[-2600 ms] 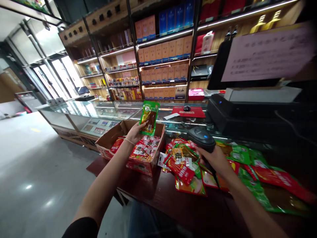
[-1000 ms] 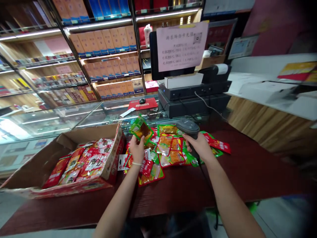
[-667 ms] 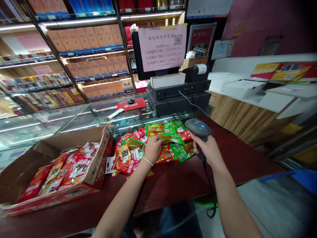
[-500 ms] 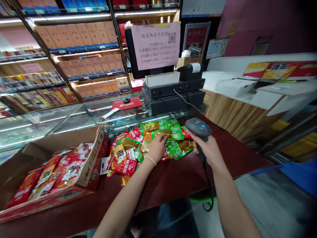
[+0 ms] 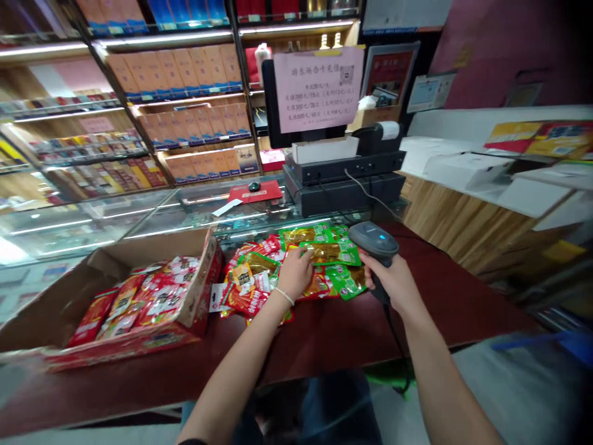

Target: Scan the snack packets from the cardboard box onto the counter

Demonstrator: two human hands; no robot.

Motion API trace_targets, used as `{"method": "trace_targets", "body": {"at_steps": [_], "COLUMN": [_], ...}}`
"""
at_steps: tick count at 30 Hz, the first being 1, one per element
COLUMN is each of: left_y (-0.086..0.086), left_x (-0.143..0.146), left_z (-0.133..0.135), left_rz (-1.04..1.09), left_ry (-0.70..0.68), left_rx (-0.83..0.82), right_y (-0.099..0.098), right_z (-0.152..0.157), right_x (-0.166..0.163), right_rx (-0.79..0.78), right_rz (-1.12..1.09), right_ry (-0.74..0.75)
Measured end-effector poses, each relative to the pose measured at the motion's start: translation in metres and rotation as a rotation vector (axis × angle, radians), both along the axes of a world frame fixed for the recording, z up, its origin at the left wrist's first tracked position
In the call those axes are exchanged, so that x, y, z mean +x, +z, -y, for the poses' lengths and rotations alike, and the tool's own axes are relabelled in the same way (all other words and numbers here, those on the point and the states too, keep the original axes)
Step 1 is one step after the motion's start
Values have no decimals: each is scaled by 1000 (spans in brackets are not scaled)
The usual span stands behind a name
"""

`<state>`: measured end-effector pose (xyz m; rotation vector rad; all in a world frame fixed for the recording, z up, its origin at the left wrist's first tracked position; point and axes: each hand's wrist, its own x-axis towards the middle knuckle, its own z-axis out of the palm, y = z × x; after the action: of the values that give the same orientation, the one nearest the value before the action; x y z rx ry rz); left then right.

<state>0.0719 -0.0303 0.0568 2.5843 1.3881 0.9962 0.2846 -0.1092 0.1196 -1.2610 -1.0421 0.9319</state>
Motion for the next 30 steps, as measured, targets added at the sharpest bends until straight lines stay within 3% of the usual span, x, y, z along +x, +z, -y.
{"method": "trace_targets", "body": {"at_steps": [7, 14, 19, 23, 26, 30], "left_y": [50, 86, 91, 88, 80, 65], "left_x": [-89, -221, -322, -386, -420, -445], "left_z": [21, 59, 75, 71, 56, 26], "left_rz": [86, 41, -66, -88, -204, -423], "left_ry": [131, 336, 529, 651, 700, 667], "left_rx": [58, 52, -32, -215, -431, -684], "right_y": [7, 10, 19, 22, 22, 23], "right_z": [-10, -20, -28, -33, -36, -37], "right_x": [-69, -163, -233, -282, -307, -321], "right_rx": [-53, -73, -30, 46, 48, 73], "right_rz": [88, 142, 228, 309, 372, 396], "right_ry": [188, 422, 568, 673, 681, 684]}}
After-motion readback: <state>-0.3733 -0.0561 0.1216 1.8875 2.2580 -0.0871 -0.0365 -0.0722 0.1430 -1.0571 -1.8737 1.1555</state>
